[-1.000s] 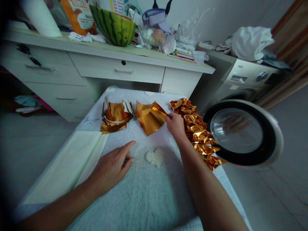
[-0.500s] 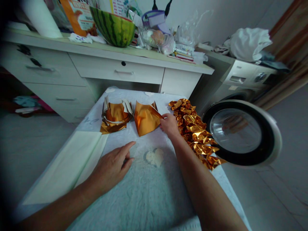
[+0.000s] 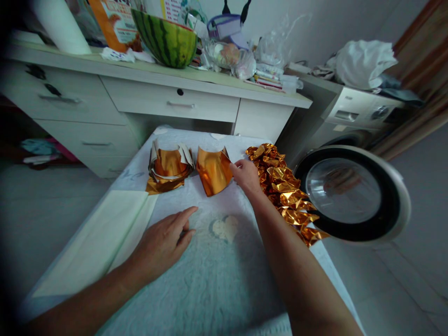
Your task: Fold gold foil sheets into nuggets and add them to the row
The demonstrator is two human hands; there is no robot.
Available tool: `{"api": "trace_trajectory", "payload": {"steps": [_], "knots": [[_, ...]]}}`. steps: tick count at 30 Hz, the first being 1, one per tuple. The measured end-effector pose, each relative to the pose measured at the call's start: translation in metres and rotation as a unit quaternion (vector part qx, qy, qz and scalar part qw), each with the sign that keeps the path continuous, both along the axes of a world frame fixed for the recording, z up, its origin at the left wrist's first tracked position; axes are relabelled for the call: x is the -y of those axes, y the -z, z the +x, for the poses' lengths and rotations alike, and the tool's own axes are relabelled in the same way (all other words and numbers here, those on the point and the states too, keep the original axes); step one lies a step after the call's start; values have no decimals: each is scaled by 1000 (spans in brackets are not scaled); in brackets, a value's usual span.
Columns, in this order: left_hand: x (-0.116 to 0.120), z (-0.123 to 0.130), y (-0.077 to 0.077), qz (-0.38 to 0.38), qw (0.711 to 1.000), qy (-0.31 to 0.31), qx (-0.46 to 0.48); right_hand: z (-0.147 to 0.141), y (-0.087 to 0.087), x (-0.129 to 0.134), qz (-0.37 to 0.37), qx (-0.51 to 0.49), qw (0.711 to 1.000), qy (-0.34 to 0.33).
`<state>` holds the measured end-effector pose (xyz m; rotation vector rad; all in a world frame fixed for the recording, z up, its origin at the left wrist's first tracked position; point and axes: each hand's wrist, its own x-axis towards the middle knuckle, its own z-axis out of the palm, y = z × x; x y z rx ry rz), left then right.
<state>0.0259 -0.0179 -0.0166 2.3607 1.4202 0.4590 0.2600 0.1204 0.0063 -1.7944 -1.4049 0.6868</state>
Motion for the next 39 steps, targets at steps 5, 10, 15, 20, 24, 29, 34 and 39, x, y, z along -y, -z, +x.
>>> {"api": "trace_trajectory", "payload": {"steps": [5,10,15,20,24,29,34,39], "knots": [[-1,1,-1,-4,1000,0,4,-10,7,-4,-32,-51,998,21],[-1,0,0,-3,1000,4,3,-18,12,-2,-59,-107,992,30],[1,-1,1,-3,1000,5,4,-25,15,-2,-69,-145,986,36],[0,0,0,-3,1000,5,-8,-30,21,-9,-60,-186,979,62],[0,0,0,0,1000,14,-8,-34,22,-14,-52,-223,970,86],[0,0,-1,8,1000,16,-10,-39,20,-12,-47,-256,960,101],[1,0,-2,7,1000,20,-10,-39,19,-6,-30,-268,958,96],[2,-1,0,7,1000,14,3,-33,10,14,-33,-272,960,62]]}}
